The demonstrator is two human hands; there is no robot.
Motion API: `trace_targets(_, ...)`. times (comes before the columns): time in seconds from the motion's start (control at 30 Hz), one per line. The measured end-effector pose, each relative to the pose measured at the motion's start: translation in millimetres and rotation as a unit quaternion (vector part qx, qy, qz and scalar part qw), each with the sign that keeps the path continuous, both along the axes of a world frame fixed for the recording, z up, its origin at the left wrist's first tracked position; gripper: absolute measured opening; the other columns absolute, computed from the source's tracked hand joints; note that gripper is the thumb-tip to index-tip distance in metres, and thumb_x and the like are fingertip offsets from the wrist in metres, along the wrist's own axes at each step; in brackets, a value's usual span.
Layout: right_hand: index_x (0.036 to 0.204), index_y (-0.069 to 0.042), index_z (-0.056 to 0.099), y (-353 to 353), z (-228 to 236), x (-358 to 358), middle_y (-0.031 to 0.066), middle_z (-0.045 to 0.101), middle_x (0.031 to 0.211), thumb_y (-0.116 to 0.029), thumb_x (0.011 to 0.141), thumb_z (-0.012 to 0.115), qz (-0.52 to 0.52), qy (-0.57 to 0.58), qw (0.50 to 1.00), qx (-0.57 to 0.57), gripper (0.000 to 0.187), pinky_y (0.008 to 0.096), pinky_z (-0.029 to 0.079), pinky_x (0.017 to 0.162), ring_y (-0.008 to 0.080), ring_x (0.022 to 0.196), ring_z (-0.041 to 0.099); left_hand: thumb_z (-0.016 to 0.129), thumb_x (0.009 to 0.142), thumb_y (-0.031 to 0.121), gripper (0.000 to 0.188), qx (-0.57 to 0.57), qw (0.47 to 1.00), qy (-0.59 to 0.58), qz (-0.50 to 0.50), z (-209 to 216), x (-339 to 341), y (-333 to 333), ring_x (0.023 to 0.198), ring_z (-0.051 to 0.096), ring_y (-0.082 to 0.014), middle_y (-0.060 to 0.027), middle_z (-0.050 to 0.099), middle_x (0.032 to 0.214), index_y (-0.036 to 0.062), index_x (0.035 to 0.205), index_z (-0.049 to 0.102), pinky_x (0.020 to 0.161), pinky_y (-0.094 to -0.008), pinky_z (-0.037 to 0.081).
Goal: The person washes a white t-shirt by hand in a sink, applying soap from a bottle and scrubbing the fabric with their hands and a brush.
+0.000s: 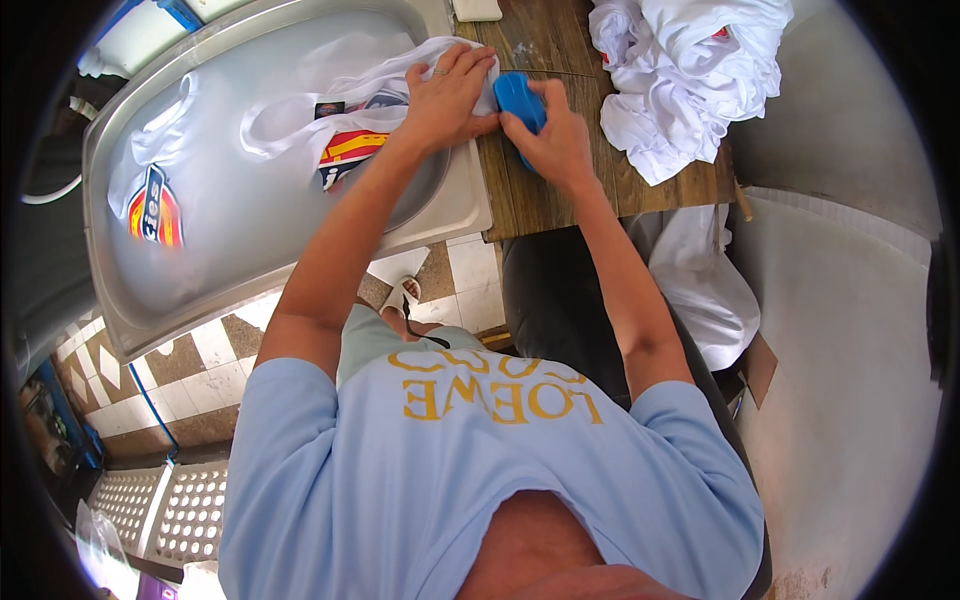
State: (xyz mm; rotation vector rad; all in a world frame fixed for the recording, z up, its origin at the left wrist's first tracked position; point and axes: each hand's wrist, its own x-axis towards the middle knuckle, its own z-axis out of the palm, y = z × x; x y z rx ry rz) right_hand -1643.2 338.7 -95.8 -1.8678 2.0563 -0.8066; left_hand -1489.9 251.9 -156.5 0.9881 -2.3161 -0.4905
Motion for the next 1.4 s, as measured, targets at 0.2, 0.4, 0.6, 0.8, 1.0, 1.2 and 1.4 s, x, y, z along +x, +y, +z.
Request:
trace_targets(0.2,0.113,-0.01,0.049,-43,-1,-3,0.0204,0.066,0.082,-0.037,0.075,0.068,-0.051,0.045,0.998,-0.008,0.05,0.0474,0.051,0.066,0.0409,0.075,0.065,0.071,0.068,0.036,0.076,0.003,1.0,0.0,-0.003,2,-7,1,0.135,0.031,-0.0196,0.0011,0.039,0.144,0.011,0.134,0.044,0.099,-0.0547,0.025)
trace_targets(0.4,0.113,-0.011,0.05,1,3,4,0.0192,0.066,0.08,-0.039,0.074,0.066,-0.021,0.013,0.999,0.025,0.051,0.0481,0.05,0.07,0.0399,0.079,0.065,0.072,0.066,0.037,0.079,-0.003,1.0,0.002,-0.001,-3,0,-1,0.136,0.03,-0.0197,-0.0001,0.039,0.144,0.0106,0.135,0.043,0.1,-0.0536,0.026)
trace_targets(0.6,0.113,-0.01,0.049,-40,3,-2,0.0185,0.066,0.077,-0.038,0.074,0.067,-0.034,0.037,0.999,0.01,0.051,0.0481,0.05,0.069,0.0395,0.076,0.065,0.073,0.066,0.036,0.081,0.004,1.0,0.017,-0.005,1,-6,0,0.136,0.03,-0.0201,0.0005,0.038,0.145,0.0119,0.137,0.042,0.101,-0.0526,0.026)
trace_targets(0.8,0.112,-0.009,0.05,4,5,3,0.0191,0.066,0.078,-0.037,0.074,0.065,-0.011,-0.01,0.999,0.028,0.049,0.0475,0.05,0.069,0.0397,0.076,0.065,0.072,0.067,0.037,0.08,-0.005,1.0,0.005,-0.006,-5,1,-4,0.136,0.03,-0.0207,-0.0004,0.037,0.145,0.012,0.137,0.041,0.101,-0.0524,0.025)
trace_targets(1.0,0.112,-0.01,0.05,-41,1,0,0.0185,0.067,0.079,-0.036,0.075,0.067,-0.036,0.056,0.998,-0.022,0.049,0.0479,0.051,0.066,0.0395,0.075,0.065,0.072,0.067,0.036,0.081,0.011,1.0,0.012,-0.011,-1,-5,-1,0.137,0.03,-0.0211,0.0,0.036,0.146,0.0119,0.137,0.041,0.102,-0.0531,0.025)
trace_targets(1.2,0.112,-0.009,0.051,-1,1,4,0.0184,0.067,0.078,-0.038,0.075,0.065,-0.016,0.025,1.0,-0.004,0.049,0.0479,0.05,0.068,0.0397,0.076,0.065,0.072,0.067,0.036,0.081,0.003,1.0,-0.002,-0.01,-3,0,-4,0.137,0.03,-0.0217,-0.0013,0.036,0.146,0.0107,0.137,0.041,0.101,-0.0537,0.026)
trace_targets(1.4,0.113,-0.011,0.05,-43,-3,-4,0.0183,0.067,0.08,-0.04,0.074,0.067,-0.029,0.054,0.998,-0.009,0.051,0.0489,0.05,0.068,0.0401,0.078,0.065,0.073,0.066,0.04,0.082,-0.008,1.0,0.021,-0.015,-4,-3,-3,0.136,0.03,-0.0212,-0.0008,0.037,0.146,0.0079,0.135,0.043,0.1,-0.0547,0.025)
